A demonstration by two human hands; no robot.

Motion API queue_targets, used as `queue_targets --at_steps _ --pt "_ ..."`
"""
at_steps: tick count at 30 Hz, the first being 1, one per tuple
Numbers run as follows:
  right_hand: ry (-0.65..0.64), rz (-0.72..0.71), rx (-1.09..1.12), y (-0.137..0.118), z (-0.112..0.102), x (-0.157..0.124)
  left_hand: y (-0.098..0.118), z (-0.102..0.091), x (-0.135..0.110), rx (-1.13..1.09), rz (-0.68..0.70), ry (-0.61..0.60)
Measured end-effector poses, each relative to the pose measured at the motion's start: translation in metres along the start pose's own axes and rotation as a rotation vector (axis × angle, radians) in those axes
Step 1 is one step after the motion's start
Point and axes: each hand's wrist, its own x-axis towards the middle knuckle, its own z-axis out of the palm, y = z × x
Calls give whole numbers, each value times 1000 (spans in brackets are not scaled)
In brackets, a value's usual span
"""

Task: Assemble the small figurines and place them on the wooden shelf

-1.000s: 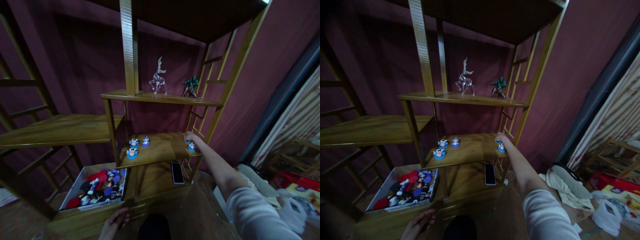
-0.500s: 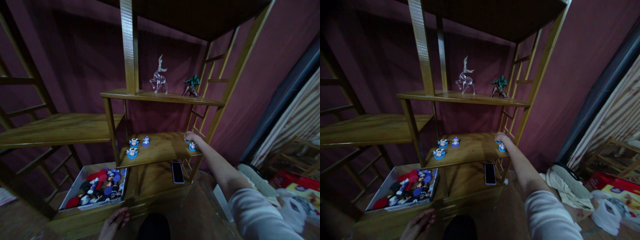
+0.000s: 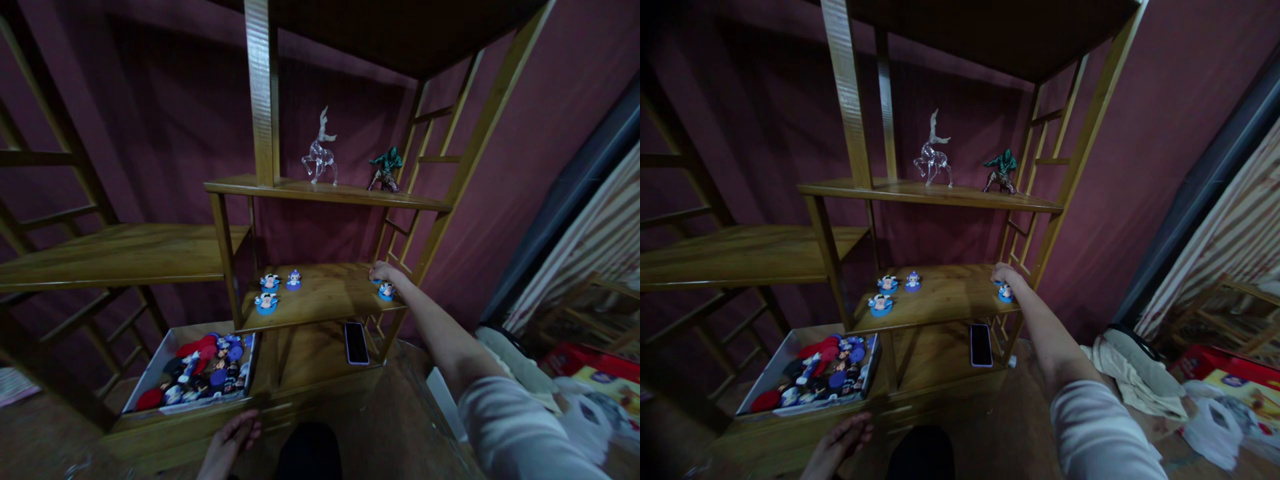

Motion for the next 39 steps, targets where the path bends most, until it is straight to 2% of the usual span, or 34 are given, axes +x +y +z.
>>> queue_targets --at_steps 7,12,15,18,25,29,33,39 --pt "-6 -31 42 2 -1 2 5 3 -4 22 -1 9" --pt "36 -91 108 5 -22 3 5 1 -5 3 18 5" --pt "85 -125 238 7 -35 1 4 -1 -4 9 34 -1" --pt "83 -134 297 12 -40 -3 5 -2 -6 9 51 6" --pt "62 -110 298 23 -23 -8 10 -7 -13 -27 71 33" --pt "46 -95 318 26 -9 -2 8 -14 -10 -20 80 56" --pt "31 -78 338 27 2 3 3 -19 -6 19 89 29" --pt "17 -52 330 29 2 1 4 -16 -3 32 50 5"
